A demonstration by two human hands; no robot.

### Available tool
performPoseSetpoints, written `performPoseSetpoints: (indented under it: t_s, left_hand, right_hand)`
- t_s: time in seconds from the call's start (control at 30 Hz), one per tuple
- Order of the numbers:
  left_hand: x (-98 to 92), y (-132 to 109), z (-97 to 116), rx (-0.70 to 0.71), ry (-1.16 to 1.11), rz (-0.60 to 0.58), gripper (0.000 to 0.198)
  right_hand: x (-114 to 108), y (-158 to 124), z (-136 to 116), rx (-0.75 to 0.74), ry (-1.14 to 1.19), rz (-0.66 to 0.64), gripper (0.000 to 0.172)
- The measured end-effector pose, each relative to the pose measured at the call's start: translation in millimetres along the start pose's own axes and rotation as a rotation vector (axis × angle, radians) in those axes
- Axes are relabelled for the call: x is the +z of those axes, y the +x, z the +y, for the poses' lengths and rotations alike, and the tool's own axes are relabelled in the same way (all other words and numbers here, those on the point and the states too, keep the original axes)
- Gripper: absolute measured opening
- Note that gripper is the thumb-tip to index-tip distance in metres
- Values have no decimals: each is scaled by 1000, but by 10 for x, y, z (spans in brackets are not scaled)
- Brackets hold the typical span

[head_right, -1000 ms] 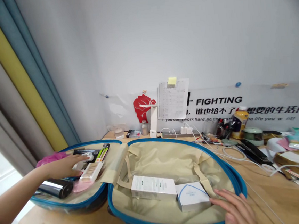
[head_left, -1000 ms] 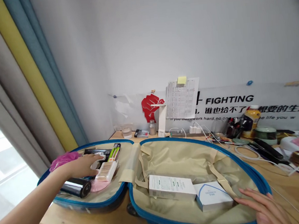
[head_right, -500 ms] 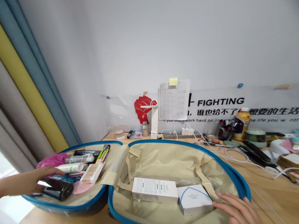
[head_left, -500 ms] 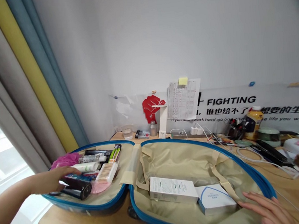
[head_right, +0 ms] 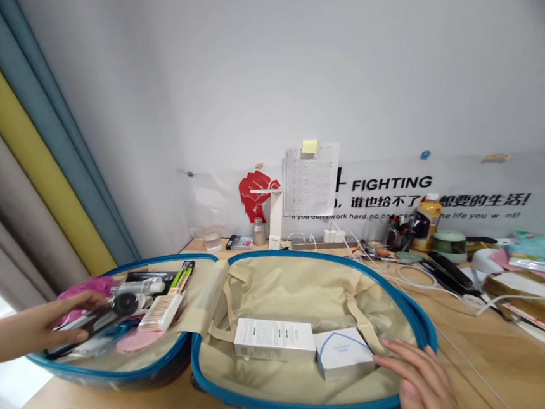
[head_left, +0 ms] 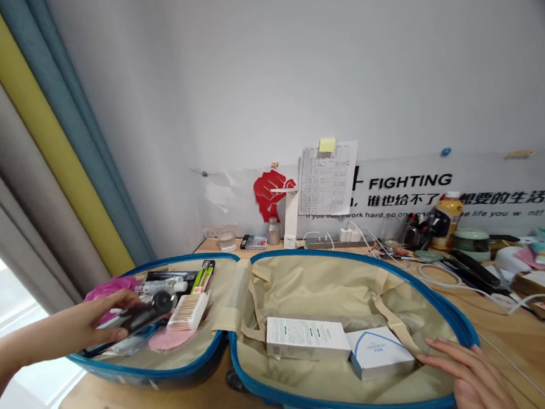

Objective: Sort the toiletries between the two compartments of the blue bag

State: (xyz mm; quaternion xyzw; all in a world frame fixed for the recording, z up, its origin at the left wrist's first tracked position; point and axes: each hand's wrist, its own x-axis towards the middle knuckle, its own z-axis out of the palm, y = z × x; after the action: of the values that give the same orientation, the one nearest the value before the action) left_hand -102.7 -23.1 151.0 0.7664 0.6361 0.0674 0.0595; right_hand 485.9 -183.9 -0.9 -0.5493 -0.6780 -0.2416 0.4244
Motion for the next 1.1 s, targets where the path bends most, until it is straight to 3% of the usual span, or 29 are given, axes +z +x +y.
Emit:
performPoseSetpoints:
  t_s: [0.1,0.2,0.33,0.47,0.57,0.77,1.1]
  left_hand:
    - [-244,28,386,134,-221,-89,71]
    - [-329,0,1071,317,-246,-72,64]
    - [-204,-36,1995,546,-186,-197,51]
    - [55,30,2522,687,-30,-293,52]
    - [250,88,2694,745,48,-347,57]
    - [533,111,2841,791,185,-392,64]
    - [737,113,2962,799,287,-400,62]
  right_hand:
    - [-2,47,-35,-22,-5,21,31]
    - [-4,102,-83,-35,-4,82,31]
    - [-14,134,-127,-33,-13,93,31]
    - [-36,136,-141,-40,-21,75,30]
    - [-38,132,-137,-29,-17,66,30]
    - [-4,102,-108,-21,5,84,31]
    - [-24,163,-154,-22,0,99,31]
